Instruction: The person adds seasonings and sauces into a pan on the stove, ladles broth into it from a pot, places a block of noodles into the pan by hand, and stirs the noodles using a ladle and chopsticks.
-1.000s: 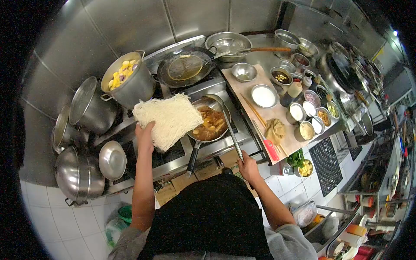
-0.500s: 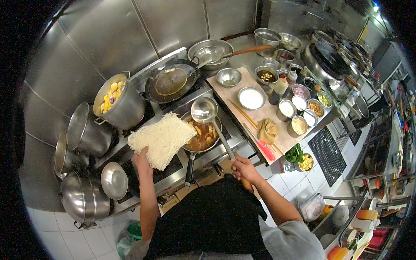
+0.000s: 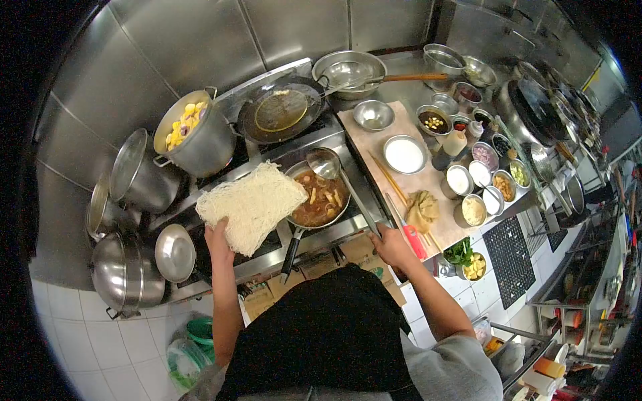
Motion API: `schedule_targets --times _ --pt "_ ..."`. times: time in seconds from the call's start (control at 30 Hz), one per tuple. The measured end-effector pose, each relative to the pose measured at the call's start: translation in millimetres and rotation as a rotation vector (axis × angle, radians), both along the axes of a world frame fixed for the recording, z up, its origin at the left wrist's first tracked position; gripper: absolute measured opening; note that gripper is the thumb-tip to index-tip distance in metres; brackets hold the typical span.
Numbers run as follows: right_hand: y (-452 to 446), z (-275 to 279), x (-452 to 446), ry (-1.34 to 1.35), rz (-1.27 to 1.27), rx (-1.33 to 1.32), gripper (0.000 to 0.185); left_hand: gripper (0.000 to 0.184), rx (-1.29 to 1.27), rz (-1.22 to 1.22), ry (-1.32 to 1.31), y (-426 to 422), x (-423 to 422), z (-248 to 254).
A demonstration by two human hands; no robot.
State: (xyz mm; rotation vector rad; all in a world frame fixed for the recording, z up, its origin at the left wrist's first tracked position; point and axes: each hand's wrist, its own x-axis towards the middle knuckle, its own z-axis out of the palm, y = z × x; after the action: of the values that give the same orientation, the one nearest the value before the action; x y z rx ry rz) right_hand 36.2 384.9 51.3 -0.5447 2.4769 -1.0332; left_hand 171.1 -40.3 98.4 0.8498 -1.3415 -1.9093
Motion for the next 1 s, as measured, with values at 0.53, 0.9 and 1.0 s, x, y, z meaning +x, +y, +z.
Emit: schedule_targets --times 0.53,0.9,1.0 --pt "-27 -81 41 0.032 -0.052 -0.018 0.037 0.052 -0.006 -0.026 0.023 -14 26 0" --pt "-55 -33 58 -1.248 -0.404 -0.766 0.021 0.058 -0.026 -0.066 0.007 -31 31 -5" --pt "-54 -15 56 -1.257 -0.393 -0.769 0.023 0.058 -0.032 -0.059 -0.01 -36 34 -8"
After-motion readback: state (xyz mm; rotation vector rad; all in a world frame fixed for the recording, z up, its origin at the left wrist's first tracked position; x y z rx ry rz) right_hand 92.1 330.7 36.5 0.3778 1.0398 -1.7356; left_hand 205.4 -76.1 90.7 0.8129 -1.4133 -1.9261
